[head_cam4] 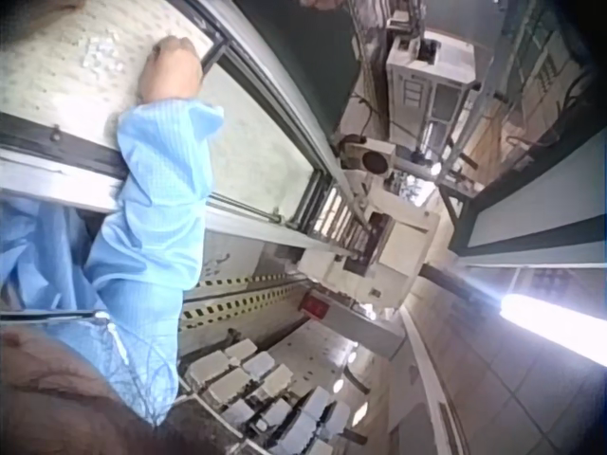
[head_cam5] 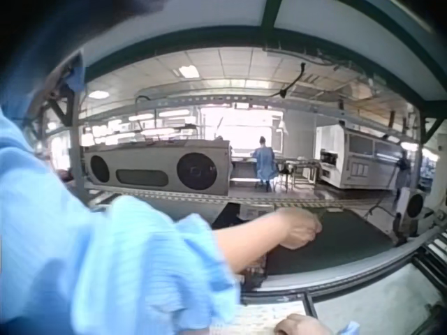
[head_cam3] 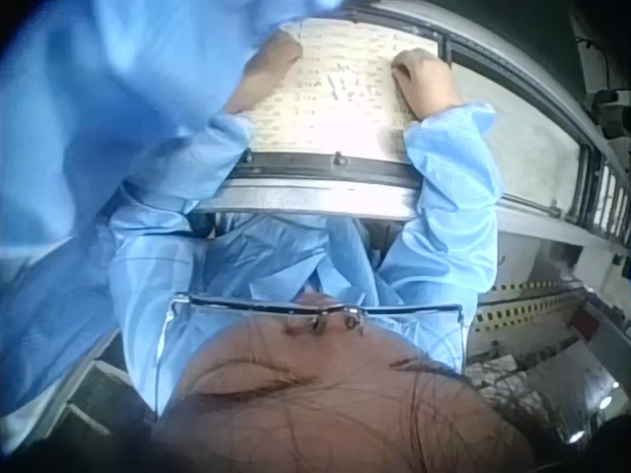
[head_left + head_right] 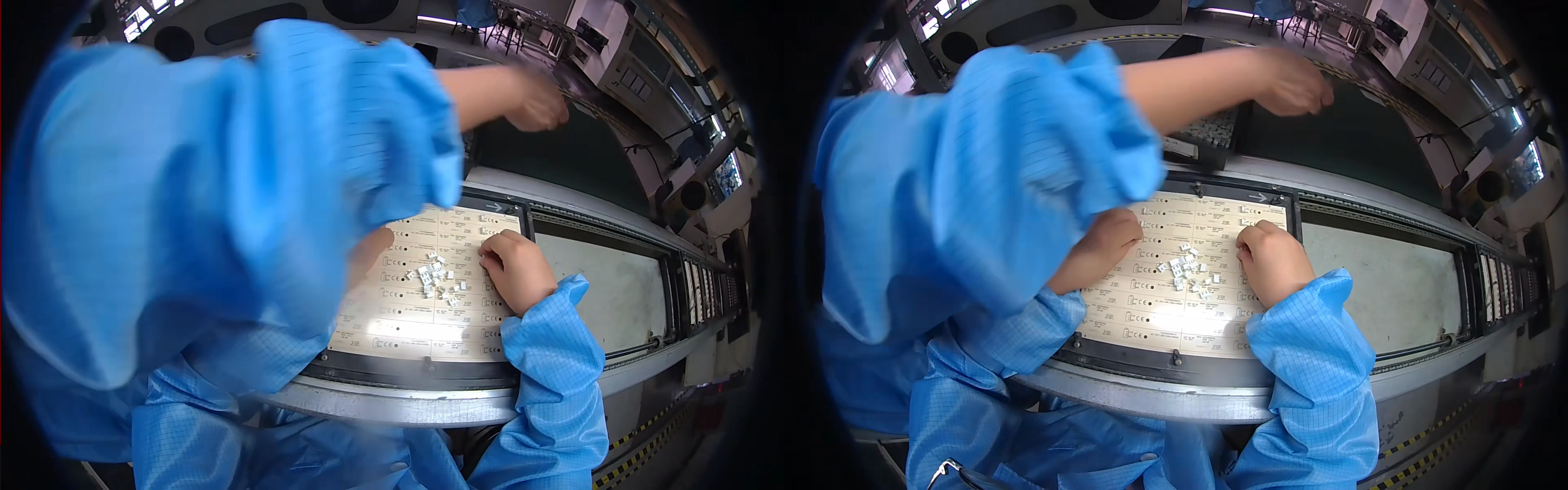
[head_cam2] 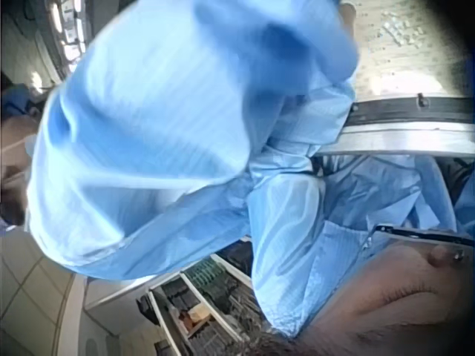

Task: Inserting small electronic components into a template tray on a manual assembly line conveyor.

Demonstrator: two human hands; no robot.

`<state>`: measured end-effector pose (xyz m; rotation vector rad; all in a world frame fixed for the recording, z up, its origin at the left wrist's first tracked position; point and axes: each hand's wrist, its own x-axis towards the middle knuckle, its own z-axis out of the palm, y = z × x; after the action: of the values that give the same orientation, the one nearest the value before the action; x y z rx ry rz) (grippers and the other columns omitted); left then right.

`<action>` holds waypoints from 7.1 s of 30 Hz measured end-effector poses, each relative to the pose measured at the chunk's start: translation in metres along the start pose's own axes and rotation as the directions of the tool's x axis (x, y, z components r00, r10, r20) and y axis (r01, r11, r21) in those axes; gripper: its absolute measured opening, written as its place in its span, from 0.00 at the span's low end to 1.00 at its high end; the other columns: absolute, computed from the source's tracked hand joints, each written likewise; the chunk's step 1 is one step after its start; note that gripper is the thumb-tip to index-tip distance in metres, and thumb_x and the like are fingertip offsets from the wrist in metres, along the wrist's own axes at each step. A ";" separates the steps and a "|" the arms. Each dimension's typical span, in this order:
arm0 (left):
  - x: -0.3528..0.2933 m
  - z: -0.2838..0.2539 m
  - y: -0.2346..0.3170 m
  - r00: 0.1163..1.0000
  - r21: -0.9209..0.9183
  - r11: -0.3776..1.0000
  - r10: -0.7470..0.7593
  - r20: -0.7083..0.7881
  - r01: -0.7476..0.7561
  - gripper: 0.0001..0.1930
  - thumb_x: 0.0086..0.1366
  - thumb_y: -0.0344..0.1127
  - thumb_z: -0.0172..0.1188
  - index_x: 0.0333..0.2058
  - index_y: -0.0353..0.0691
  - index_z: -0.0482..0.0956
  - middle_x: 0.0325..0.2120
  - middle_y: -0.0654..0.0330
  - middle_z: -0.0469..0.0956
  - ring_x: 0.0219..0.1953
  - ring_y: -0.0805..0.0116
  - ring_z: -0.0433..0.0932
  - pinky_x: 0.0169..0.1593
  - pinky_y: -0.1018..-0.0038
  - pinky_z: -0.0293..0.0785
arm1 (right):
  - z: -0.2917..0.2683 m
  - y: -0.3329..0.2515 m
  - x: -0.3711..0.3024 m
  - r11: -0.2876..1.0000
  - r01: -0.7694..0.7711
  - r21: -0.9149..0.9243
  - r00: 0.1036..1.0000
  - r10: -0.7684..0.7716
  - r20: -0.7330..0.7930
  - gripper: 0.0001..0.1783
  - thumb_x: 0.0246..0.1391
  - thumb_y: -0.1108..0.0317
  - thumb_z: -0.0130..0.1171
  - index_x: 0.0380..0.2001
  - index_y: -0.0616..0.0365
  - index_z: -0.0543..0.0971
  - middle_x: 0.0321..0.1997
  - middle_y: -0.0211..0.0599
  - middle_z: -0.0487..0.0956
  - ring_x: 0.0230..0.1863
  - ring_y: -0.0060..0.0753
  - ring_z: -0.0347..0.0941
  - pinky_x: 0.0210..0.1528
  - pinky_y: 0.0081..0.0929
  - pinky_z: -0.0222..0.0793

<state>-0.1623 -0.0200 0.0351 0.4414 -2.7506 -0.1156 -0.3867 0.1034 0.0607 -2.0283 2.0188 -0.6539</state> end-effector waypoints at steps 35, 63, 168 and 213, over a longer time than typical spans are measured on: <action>-0.001 -0.047 0.043 0.996 -0.092 0.993 -0.075 -0.042 0.071 0.07 0.52 0.29 0.60 0.31 0.39 0.77 0.33 0.61 0.74 0.41 0.61 0.71 0.49 0.66 0.64 | 0.005 -0.021 0.004 0.980 0.115 0.162 0.989 -0.127 0.069 0.09 0.50 0.74 0.58 0.37 0.60 0.79 0.33 0.42 0.75 0.34 0.40 0.74 0.38 0.30 0.71; -0.032 -0.033 0.018 0.979 -0.373 0.908 -0.203 0.008 0.191 0.07 0.56 0.29 0.56 0.33 0.35 0.77 0.29 0.52 0.77 0.37 0.53 0.75 0.44 0.65 0.71 | -0.016 -0.010 -0.011 0.990 -0.124 0.064 0.979 0.112 0.167 0.08 0.46 0.76 0.60 0.33 0.63 0.78 0.33 0.44 0.77 0.34 0.39 0.76 0.39 0.29 0.73; -0.024 -0.009 0.026 0.997 -0.222 0.972 -0.076 -0.006 0.073 0.06 0.52 0.27 0.59 0.30 0.34 0.76 0.29 0.54 0.75 0.37 0.56 0.74 0.45 0.66 0.70 | -0.006 -0.020 -0.028 0.998 0.001 0.060 0.998 -0.004 0.066 0.07 0.48 0.77 0.56 0.33 0.62 0.78 0.31 0.44 0.76 0.33 0.44 0.74 0.38 0.31 0.71; -0.013 -0.001 0.029 0.998 -0.208 0.976 -0.057 0.022 0.060 0.06 0.52 0.26 0.58 0.31 0.33 0.76 0.29 0.53 0.75 0.36 0.55 0.73 0.45 0.66 0.70 | -0.014 -0.002 -0.044 0.995 -0.063 -0.078 0.990 0.073 0.122 0.07 0.46 0.76 0.57 0.31 0.63 0.76 0.32 0.44 0.76 0.34 0.45 0.75 0.38 0.34 0.72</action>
<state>-0.1588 0.0117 0.0351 0.4646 -2.7036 -0.4194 -0.3898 0.1490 0.0666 -1.9768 2.0574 -0.4341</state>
